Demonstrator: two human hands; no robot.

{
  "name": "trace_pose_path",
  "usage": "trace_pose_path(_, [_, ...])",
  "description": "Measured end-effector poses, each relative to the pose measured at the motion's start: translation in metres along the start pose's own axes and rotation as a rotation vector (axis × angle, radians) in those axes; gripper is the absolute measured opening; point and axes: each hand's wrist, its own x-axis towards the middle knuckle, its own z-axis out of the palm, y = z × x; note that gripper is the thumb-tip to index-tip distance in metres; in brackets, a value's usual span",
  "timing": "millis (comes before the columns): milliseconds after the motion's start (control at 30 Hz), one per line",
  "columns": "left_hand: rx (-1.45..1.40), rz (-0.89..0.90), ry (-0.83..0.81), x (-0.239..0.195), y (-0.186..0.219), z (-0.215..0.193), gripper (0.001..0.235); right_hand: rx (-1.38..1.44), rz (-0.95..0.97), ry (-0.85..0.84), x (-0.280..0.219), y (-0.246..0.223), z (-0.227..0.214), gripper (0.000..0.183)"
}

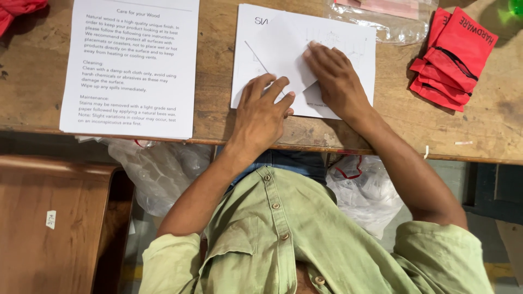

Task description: The person sits at a workbench and folds printed instruction sheets, then inserts each folded sheet into a red zippered hardware pouch and sets the filled pouches in a stack on the table. They repeat this folding and packing cycle for successive sheets and pouches.

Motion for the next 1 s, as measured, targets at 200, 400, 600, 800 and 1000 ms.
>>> trace_pose_path(200, [-0.108,0.044,-0.054,0.014,-0.008,0.021,0.028,0.753,0.313,0.146,0.008,-0.005,-0.030,0.072])
trace_pose_path(400, [0.033,0.099,-0.130,0.044,-0.006,0.029,0.035,0.551,0.374,0.229,-0.026,0.014,0.006,0.045])
trace_pose_path(600, [0.180,0.090,-0.305,0.055,-0.002,0.022,0.027,0.102,0.147,0.196,-0.031,-0.032,-0.033,0.049])
trace_pose_path(800, [0.157,0.105,-0.344,0.061,0.001,0.021,0.057,-0.008,0.142,0.173,-0.030,-0.031,-0.025,0.056])
trace_pose_path(1000, [0.258,0.115,-0.469,0.070,0.005,0.019,0.053,0.016,0.200,0.212,-0.033,-0.029,-0.024,0.052])
